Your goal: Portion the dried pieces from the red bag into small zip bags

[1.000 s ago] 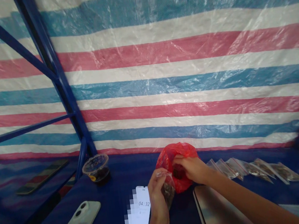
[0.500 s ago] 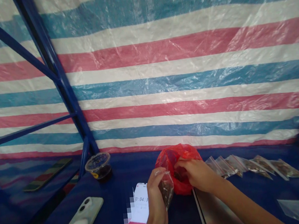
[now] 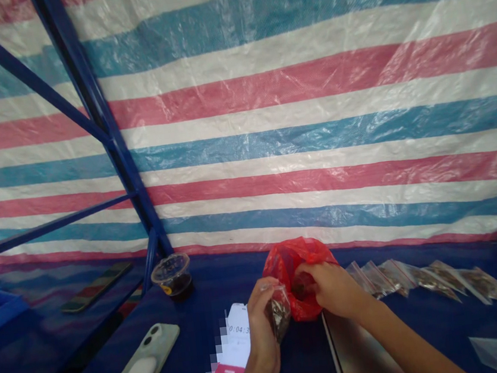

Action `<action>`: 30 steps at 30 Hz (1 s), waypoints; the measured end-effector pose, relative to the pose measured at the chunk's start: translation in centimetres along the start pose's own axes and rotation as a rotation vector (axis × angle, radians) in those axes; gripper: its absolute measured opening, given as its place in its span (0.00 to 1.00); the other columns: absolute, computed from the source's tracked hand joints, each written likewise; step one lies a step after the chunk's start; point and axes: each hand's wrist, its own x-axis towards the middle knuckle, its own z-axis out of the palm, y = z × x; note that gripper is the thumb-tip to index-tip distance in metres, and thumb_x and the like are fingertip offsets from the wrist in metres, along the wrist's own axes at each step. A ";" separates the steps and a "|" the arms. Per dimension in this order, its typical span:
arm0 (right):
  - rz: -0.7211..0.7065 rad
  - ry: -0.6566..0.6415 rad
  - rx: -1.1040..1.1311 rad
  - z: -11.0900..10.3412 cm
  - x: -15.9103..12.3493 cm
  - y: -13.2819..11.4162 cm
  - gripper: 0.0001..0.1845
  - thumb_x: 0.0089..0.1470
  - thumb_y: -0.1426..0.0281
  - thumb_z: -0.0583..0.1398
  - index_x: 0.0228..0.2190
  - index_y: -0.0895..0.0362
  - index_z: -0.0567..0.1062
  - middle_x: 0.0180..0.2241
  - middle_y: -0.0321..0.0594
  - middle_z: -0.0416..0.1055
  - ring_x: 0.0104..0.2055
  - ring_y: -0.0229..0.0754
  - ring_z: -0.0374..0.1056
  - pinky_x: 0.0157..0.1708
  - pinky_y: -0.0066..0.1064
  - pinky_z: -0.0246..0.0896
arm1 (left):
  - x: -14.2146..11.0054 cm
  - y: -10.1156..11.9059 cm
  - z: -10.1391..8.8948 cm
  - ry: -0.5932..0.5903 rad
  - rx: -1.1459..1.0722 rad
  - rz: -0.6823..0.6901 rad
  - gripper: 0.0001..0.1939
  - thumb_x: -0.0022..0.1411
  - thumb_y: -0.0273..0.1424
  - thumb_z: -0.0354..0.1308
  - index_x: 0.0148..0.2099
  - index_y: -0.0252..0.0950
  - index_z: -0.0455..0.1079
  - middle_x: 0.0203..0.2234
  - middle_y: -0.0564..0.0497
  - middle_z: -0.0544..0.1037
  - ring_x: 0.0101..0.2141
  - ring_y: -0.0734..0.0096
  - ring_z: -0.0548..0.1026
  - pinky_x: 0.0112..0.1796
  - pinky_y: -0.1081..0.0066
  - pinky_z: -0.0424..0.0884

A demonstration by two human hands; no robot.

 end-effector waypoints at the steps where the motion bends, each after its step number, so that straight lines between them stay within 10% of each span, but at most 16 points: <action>1: -0.001 -0.006 -0.004 0.1 0.0 0.0 0.27 0.47 0.85 0.58 0.45 0.52 0.82 0.44 0.41 0.84 0.48 0.48 0.79 0.43 0.31 0.63 | 0.0 0.0 0.0 -0.002 -0.008 -0.008 0.14 0.43 0.36 0.70 0.33 0.35 0.78 0.28 0.53 0.77 0.31 0.67 0.74 0.34 0.71 0.69; 30: 0.020 -0.042 -0.013 0.5 0.3 -0.2 0.24 0.49 0.84 0.60 0.46 0.56 0.80 0.46 0.46 0.83 0.50 0.50 0.78 0.45 0.32 0.63 | 0.9 -0.5 0.3 -0.032 -0.212 -0.179 0.14 0.42 0.34 0.71 0.31 0.36 0.72 0.21 0.57 0.74 0.23 0.73 0.71 0.28 0.73 0.69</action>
